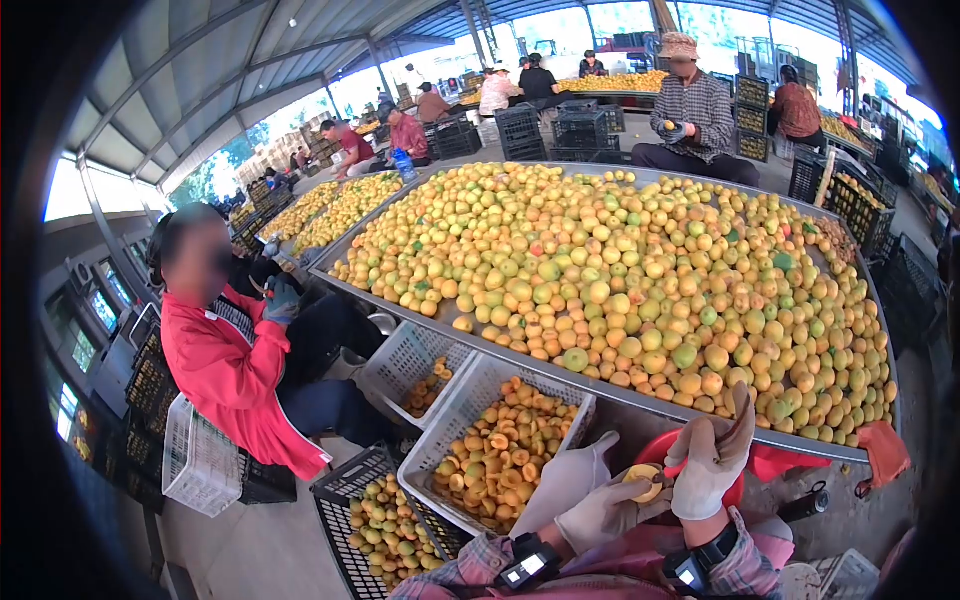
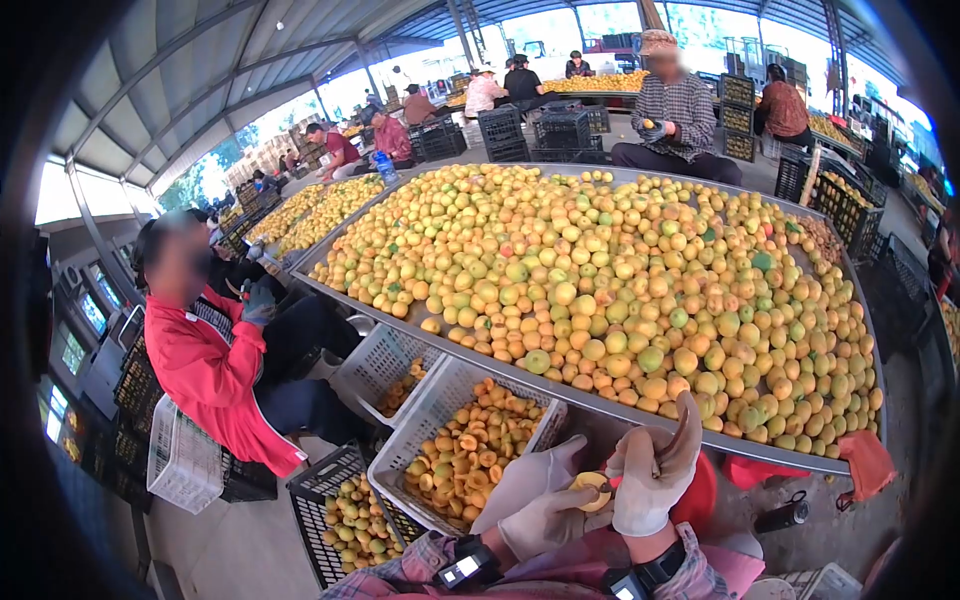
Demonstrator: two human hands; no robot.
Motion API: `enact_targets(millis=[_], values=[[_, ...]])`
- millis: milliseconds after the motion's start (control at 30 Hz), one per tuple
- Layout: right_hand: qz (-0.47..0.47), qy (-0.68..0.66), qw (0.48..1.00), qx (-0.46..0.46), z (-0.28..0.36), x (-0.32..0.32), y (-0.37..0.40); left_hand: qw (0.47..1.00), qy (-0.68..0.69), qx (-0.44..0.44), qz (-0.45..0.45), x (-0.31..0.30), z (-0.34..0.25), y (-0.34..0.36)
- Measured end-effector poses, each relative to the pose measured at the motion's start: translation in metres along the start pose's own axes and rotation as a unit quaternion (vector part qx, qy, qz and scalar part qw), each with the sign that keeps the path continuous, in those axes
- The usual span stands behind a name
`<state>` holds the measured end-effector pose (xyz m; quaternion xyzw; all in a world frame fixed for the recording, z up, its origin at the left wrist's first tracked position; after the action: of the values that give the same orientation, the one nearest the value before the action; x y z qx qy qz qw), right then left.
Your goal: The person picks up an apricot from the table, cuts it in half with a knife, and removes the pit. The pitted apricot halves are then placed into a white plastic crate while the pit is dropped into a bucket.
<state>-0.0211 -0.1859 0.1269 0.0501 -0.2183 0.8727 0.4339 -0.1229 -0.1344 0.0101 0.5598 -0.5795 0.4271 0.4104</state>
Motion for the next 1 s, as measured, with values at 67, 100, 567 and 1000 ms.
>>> enact_targets(millis=[67, 100, 567, 1000], values=[[0.002, 0.000, 0.999, -0.044, 0.003, -0.005, 0.005, 1.000, -0.015, 0.002, 0.019, -0.003, 0.005, -0.004], [-0.001, 0.003, 0.999, -0.034, 0.001, -0.008, 0.008, 0.999, -0.032, 0.010, 0.037, 0.001, 0.005, -0.006], [-0.008, -0.078, 0.991, 0.109, -0.014, -0.031, 0.026, 0.988, -0.153, -0.028, -0.009, 0.009, 0.009, -0.013], [0.043, -0.123, 0.991, 0.025, 0.018, -0.053, 0.017, 0.919, -0.378, -0.073, -0.083, 0.038, 0.003, -0.014]])
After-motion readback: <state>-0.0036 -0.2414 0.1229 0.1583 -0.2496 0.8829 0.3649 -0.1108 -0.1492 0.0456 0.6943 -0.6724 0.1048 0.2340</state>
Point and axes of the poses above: each hand's wrist, its own y-axis away from the middle knuckle, its own x-axis out of the palm, z = x × y, the point moved 7 cm from there along -y, towards the middle knuckle, and after that the axes turned 15 degrees about z, right-handed, at the moved point
